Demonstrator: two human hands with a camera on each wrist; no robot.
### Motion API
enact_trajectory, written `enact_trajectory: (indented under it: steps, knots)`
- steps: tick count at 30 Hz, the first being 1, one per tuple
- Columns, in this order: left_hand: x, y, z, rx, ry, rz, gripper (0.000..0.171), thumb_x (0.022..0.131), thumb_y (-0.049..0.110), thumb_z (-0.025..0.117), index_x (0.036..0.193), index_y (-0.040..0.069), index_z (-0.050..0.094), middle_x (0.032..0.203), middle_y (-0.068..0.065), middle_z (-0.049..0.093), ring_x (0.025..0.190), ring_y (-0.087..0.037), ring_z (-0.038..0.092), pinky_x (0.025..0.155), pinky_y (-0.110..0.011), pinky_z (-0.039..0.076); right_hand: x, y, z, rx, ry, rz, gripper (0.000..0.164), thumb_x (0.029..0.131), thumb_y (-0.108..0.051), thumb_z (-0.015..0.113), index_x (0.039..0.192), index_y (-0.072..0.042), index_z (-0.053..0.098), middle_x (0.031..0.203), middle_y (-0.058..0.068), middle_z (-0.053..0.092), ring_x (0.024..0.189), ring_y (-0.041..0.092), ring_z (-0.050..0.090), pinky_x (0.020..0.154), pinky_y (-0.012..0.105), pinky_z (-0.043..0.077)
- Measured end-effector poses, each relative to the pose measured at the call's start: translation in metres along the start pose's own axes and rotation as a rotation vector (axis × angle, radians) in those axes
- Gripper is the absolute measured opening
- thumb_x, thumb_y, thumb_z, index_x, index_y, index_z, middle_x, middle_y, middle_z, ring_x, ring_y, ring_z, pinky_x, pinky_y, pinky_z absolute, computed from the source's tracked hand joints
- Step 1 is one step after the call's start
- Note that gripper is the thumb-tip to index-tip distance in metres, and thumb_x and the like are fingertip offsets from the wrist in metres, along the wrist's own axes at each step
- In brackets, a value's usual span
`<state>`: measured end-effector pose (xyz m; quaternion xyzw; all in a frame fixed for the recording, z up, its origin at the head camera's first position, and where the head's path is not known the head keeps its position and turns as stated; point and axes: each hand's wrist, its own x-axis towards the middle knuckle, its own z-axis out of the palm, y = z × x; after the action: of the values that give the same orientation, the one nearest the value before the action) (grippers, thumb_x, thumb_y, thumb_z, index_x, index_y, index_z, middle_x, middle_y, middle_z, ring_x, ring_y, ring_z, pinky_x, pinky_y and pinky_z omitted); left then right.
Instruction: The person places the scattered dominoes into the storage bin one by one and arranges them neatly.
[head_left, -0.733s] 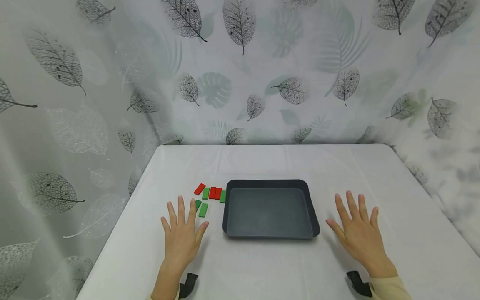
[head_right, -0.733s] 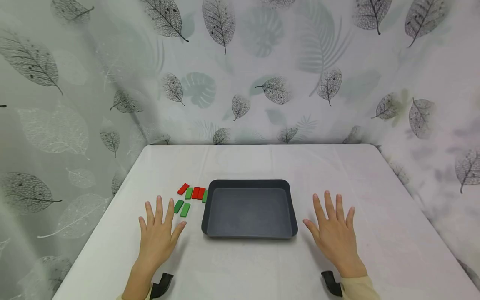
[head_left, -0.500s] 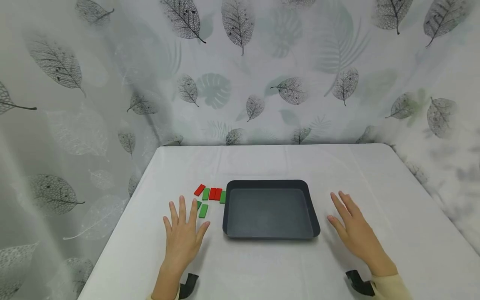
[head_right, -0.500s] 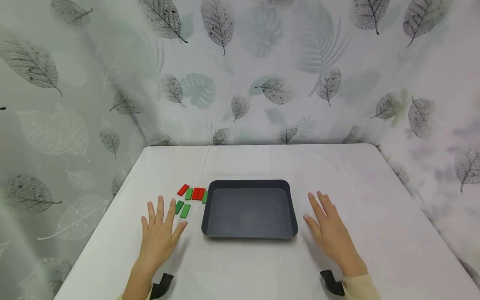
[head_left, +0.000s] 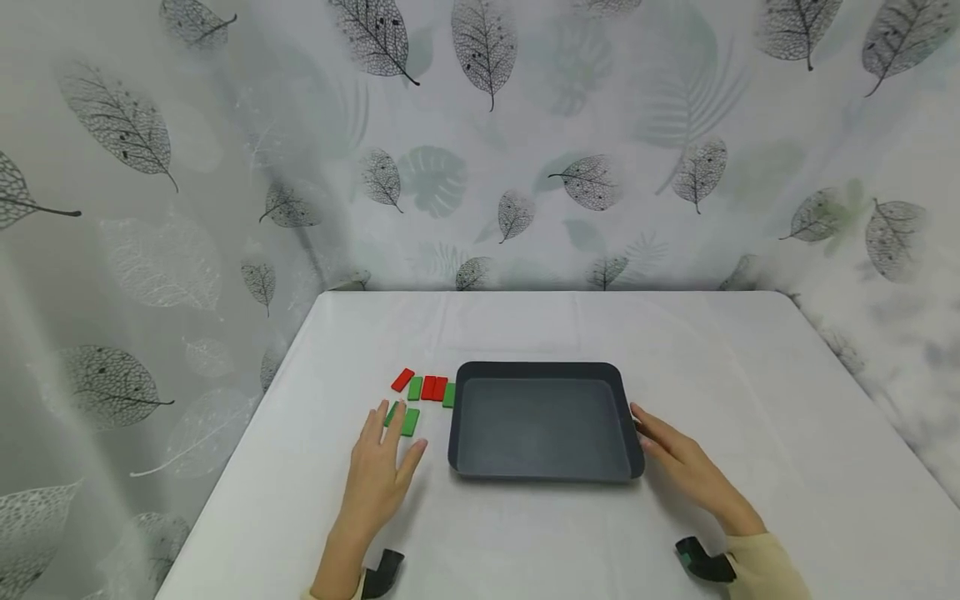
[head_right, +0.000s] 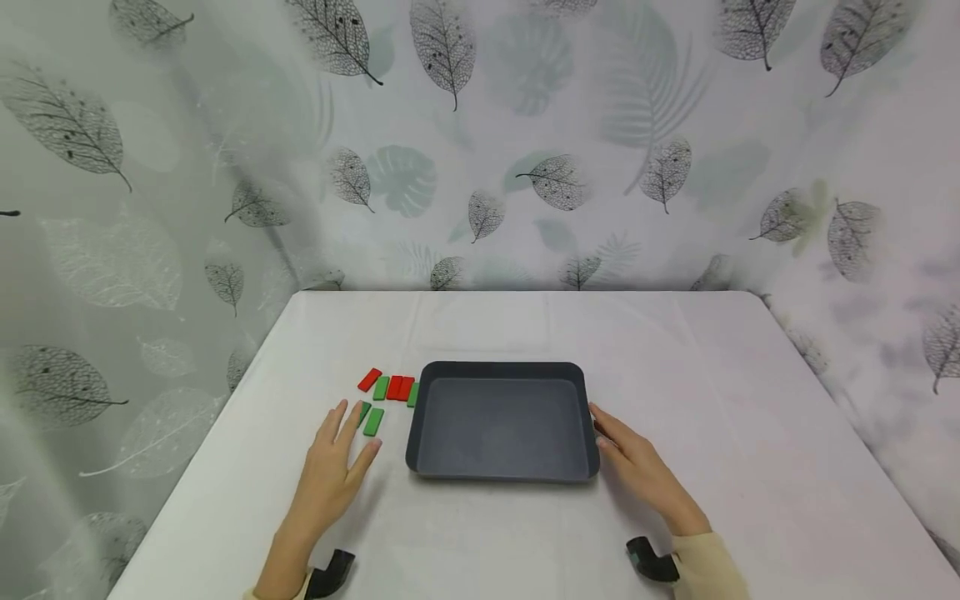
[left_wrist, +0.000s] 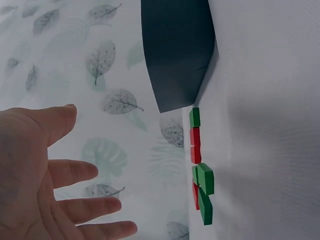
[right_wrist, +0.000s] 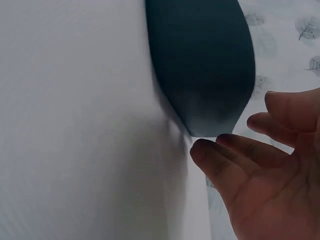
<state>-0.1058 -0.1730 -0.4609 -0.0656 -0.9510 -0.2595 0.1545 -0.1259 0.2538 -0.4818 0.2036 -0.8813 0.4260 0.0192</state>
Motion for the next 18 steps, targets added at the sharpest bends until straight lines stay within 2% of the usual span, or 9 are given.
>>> enact_trajectory:
  steps: [6,10,14,18]
  knots:
    - [-0.002,-0.002,0.005,-0.048,-0.03,-0.006,0.06,0.095,0.031,0.062,0.144,0.0,0.045,0.147,-0.026,0.042,0.134,-0.045,0.041,0.103,-0.062,0.04,0.003,0.001,0.007,0.003,-0.007,-0.006,0.049,0.103,-0.011,0.048,0.148,0.003,0.036,0.148,0.029,0.04,0.124,-0.02,0.027,0.096,-0.003,0.023]
    - [0.0,-0.009,0.003,-0.055,-0.055,-0.047,0.057,0.095,0.028,0.063,0.143,0.002,0.047,0.142,-0.023,0.048,0.13,-0.041,0.047,0.101,-0.057,0.044,0.004,0.001,0.009,-0.014,-0.004,-0.013,0.048,0.102,-0.009,0.047,0.146,0.007,0.036,0.147,0.032,0.038,0.125,-0.025,0.022,0.097,-0.004,0.019]
    - [0.013,-0.024,-0.005,-0.063,-0.063,-0.089,0.055,0.091,0.019,0.068,0.14,0.001,0.05,0.132,-0.022,0.054,0.123,-0.039,0.053,0.099,-0.054,0.046,0.004,0.0,0.011,-0.012,-0.001,-0.036,0.047,0.102,-0.006,0.047,0.144,0.011,0.035,0.146,0.036,0.036,0.127,-0.027,0.019,0.097,-0.005,0.017]
    - [0.033,-0.048,-0.016,-0.135,-0.069,-0.101,0.058,0.083,0.007,0.073,0.137,0.002,0.053,0.124,-0.024,0.056,0.111,-0.037,0.057,0.091,-0.052,0.05,0.004,0.001,0.013,-0.013,-0.003,-0.032,0.048,0.102,-0.007,0.047,0.145,0.01,0.035,0.146,0.035,0.036,0.126,-0.028,0.019,0.097,-0.005,0.018]
